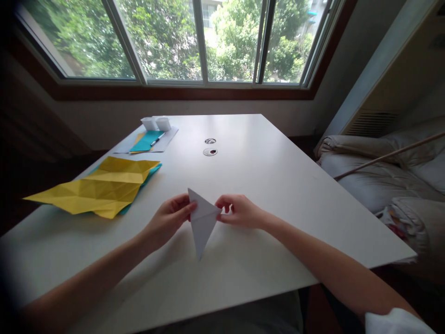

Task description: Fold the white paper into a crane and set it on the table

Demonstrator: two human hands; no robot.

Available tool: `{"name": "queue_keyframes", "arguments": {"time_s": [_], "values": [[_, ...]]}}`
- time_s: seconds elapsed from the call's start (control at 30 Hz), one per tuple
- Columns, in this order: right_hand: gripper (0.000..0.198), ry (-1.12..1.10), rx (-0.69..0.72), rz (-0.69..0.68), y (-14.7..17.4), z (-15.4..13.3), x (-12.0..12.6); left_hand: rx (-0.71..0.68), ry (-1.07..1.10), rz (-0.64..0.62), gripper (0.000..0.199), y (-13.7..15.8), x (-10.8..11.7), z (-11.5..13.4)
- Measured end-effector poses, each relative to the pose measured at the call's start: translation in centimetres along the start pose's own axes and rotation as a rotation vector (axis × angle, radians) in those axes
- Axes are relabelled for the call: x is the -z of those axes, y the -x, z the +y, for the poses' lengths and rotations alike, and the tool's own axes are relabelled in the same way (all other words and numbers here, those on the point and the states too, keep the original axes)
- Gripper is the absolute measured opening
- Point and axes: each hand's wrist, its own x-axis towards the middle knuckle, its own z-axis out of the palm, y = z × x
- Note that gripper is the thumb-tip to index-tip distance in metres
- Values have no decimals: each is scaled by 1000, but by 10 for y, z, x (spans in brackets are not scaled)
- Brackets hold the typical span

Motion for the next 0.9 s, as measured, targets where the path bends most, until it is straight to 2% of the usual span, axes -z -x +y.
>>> {"name": "queue_keyframes", "arguments": {"time_s": [0.1,0.27,0.33,0.37,0.43,0.5,0.57,0.63,0.73,0.9], "values": [[14,-407,-155,-30,-2,-4,-3,7,-6,93,32,1,-1,-1],[14,-806,-353,136,-4,-7,-6,-316,-488,414,44,3,-3,-2],[15,-893,-393,165,-4,-9,-7,-418,-660,475,43,4,-5,-1],[17,-918,-401,154,-3,-10,-8,-445,-725,462,35,4,-6,0],[21,-919,-376,111,-2,-12,-10,-437,-771,359,18,4,-8,1],[24,-877,-307,94,-1,-14,-12,-365,-648,221,13,5,-11,1],[26,-838,-233,124,0,-15,-14,-289,-450,115,22,6,-13,-1],[26,-835,-181,161,0,-15,-15,-236,-331,67,34,7,-15,-3],[27,-870,-142,153,0,-13,-16,-186,-300,59,44,7,-15,-4],[28,-773,-83,135,-1,-9,-16,-113,-178,-6,44,5,-15,1]]}}
